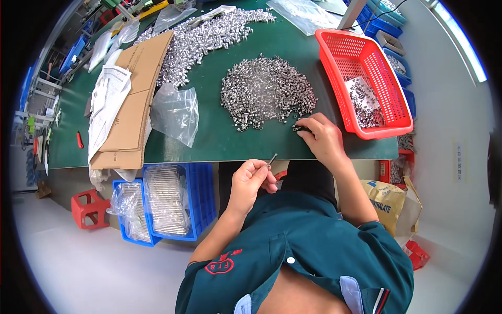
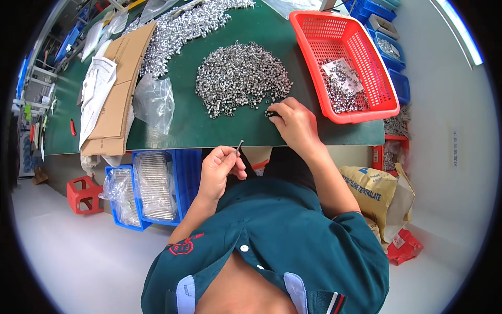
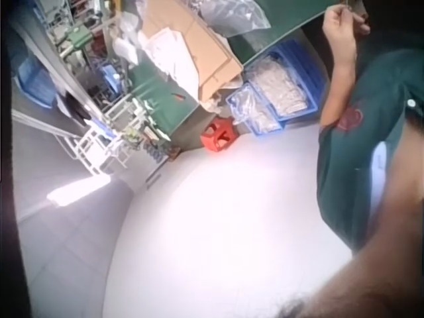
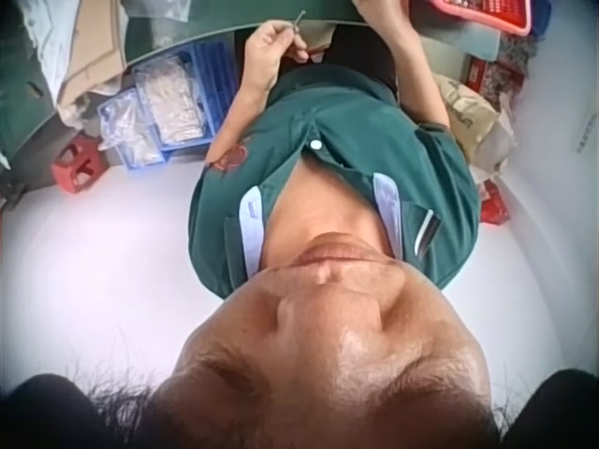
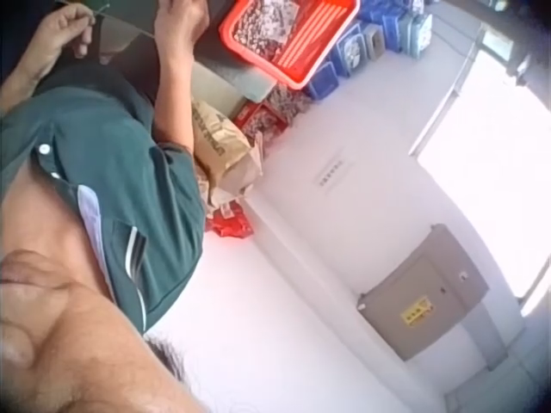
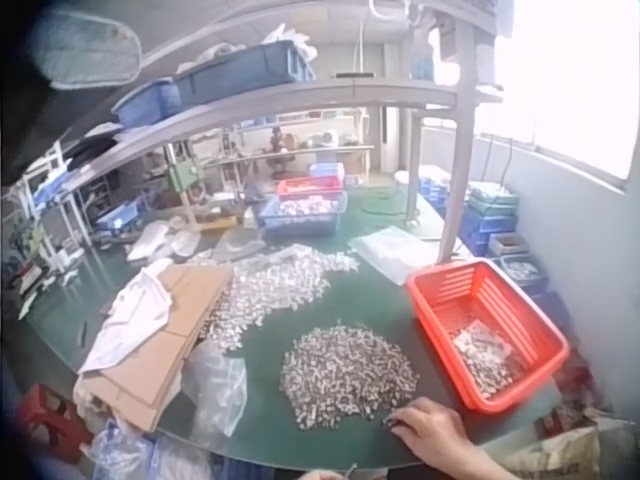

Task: Manually assembling small metal hardware components at a manufacturing workbench.

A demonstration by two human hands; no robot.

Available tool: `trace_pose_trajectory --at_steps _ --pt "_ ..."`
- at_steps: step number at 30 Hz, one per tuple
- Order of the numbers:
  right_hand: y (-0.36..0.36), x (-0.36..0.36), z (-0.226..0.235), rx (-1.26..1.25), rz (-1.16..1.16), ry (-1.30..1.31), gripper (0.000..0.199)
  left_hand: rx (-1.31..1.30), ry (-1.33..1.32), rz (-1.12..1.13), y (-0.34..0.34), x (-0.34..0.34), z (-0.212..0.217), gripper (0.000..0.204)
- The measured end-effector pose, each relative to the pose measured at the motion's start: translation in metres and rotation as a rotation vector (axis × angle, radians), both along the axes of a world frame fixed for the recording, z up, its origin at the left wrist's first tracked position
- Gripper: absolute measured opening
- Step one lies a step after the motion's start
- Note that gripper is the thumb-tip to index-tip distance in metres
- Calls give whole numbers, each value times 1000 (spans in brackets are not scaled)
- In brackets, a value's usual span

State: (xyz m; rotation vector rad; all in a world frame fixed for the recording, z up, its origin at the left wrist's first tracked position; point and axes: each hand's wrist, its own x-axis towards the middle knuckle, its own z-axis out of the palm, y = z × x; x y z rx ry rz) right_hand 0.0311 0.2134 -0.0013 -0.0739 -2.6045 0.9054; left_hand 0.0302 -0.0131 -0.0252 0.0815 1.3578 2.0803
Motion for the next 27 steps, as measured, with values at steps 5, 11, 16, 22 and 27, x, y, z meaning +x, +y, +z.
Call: trace_pose_trajectory --at_steps 5,11,16,22,27 --pt "3 0 -4 36 -33 -1 13 -7 -4 -3 1 0 -1 13" --pt "-1 9 5 -302 15 -70 9 -34 47 3 4 -3 -3 13" --pt "-17 24 14 -795 159 -279 10 -71 82 -37 7 -3 3 14" --pt "-24 28 20 -773 248 -398 11 -147 159 -61 8 0 9 13" --pt "-24 28 29 -285 392 -138 12 -294 276 -90 4 1 14 13"
